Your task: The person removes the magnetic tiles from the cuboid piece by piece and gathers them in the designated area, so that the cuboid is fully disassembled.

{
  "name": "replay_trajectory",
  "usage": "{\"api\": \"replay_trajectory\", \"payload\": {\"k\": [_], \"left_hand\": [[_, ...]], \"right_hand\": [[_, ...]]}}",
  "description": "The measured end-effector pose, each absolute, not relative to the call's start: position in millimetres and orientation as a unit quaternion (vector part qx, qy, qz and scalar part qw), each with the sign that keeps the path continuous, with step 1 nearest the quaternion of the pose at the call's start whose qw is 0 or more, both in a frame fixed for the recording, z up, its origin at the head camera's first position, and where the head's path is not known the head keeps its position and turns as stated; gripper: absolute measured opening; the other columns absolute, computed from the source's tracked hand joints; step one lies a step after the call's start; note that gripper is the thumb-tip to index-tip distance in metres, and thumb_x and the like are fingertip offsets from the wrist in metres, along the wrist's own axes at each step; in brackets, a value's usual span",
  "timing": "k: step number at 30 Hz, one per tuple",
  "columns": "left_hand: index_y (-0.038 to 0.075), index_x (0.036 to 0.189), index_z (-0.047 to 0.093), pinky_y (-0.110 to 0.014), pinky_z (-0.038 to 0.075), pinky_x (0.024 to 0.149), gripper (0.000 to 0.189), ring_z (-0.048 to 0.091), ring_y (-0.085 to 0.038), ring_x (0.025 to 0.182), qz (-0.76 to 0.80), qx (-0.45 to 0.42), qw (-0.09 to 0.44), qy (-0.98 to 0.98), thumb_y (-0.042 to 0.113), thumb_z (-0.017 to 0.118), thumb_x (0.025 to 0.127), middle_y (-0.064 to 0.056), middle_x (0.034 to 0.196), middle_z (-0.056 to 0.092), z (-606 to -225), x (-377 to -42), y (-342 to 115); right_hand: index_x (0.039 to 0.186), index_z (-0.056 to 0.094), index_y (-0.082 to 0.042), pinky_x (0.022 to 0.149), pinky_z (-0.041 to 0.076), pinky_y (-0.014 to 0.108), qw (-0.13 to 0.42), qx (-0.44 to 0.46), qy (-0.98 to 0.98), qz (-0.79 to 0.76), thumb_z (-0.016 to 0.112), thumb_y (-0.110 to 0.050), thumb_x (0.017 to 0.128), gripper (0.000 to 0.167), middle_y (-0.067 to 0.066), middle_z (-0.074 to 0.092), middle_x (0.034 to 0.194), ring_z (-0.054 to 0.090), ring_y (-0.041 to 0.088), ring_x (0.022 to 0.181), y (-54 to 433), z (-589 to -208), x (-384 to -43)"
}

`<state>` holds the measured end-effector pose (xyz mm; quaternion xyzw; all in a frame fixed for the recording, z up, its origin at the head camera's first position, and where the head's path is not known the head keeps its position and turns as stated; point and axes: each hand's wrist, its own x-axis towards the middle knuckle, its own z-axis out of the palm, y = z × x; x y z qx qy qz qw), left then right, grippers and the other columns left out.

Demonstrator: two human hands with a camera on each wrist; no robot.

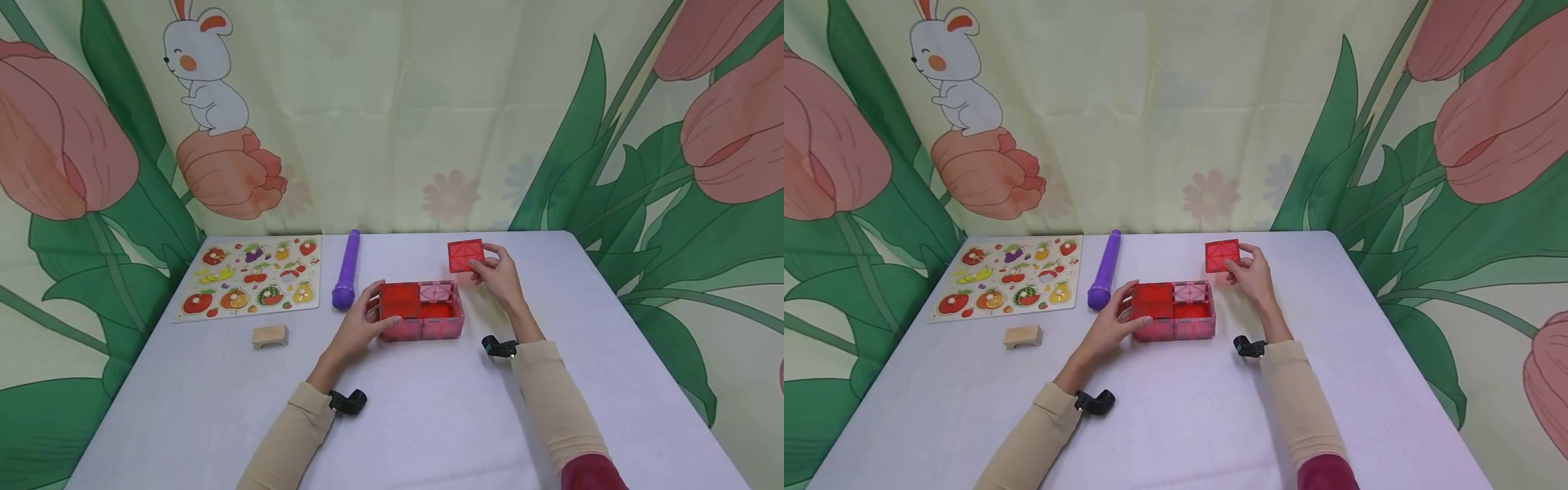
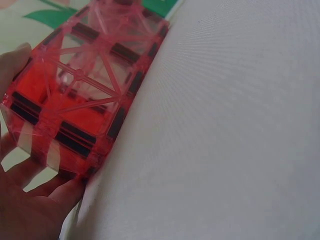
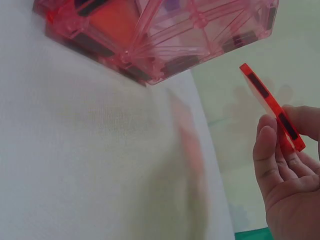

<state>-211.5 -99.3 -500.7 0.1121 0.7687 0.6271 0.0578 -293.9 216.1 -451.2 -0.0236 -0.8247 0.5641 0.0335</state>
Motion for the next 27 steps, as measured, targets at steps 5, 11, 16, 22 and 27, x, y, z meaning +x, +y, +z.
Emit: {"api": "replay_trajectory", "payload": {"k": [5,11,16,22,27], "left_hand": [[0.031,0.156,0.03,-0.045,0.036,0.12,0.09,0.039,-0.027,0.147,0.629,0.11,0.07,0.766,0.038,0.082,0.083,-0.002,0.158,0.038,-498,-213,-98],[0.031,0.156,0.032,-0.046,0.037,0.119,0.088,0.039,-0.026,0.146,0.629,0.112,0.067,0.767,0.039,0.082,0.083,0.0,0.157,0.04,-500,-212,-99],[0.031,0.156,0.032,-0.046,0.038,0.119,0.09,0.04,-0.025,0.146,0.63,0.109,0.066,0.766,0.041,0.082,0.082,0.002,0.156,0.04,-501,-211,-98],[0.026,0.157,0.03,-0.045,0.038,0.118,0.092,0.04,-0.026,0.146,0.629,0.109,0.065,0.767,0.041,0.082,0.082,0.0,0.157,0.04,-500,-211,-98],[0.03,0.156,0.031,-0.045,0.039,0.118,0.092,0.04,-0.026,0.146,0.627,0.104,0.069,0.769,0.043,0.082,0.081,0.0,0.157,0.04,-499,-210,-100]], "right_hand": [[0.146,0.038,-0.005,0.066,0.058,0.016,0.033,-0.044,-0.83,0.556,0.066,-0.029,0.098,0.061,0.024,0.068,0.101,0.065,0.01,0.063,219,-458,-305],[0.146,0.037,-0.004,0.064,0.057,0.018,0.014,-0.075,-0.837,0.542,0.065,-0.03,0.098,0.061,0.019,0.068,0.1,0.063,0.01,0.062,223,-467,-319],[0.148,0.036,-0.005,0.063,0.056,0.02,0.001,-0.102,-0.837,0.537,0.064,-0.028,0.099,0.061,0.019,0.066,0.105,0.062,0.012,0.064,225,-472,-326],[0.147,0.038,-0.004,0.059,0.054,0.018,0.006,-0.126,-0.835,0.535,0.063,-0.026,0.098,0.06,0.018,0.063,0.107,0.059,0.01,0.061,223,-477,-332],[0.146,0.042,-0.001,0.058,0.053,0.015,0.004,-0.147,-0.843,0.517,0.064,-0.027,0.098,0.059,0.019,0.06,0.111,0.058,0.011,0.064,219,-479,-337]]}}
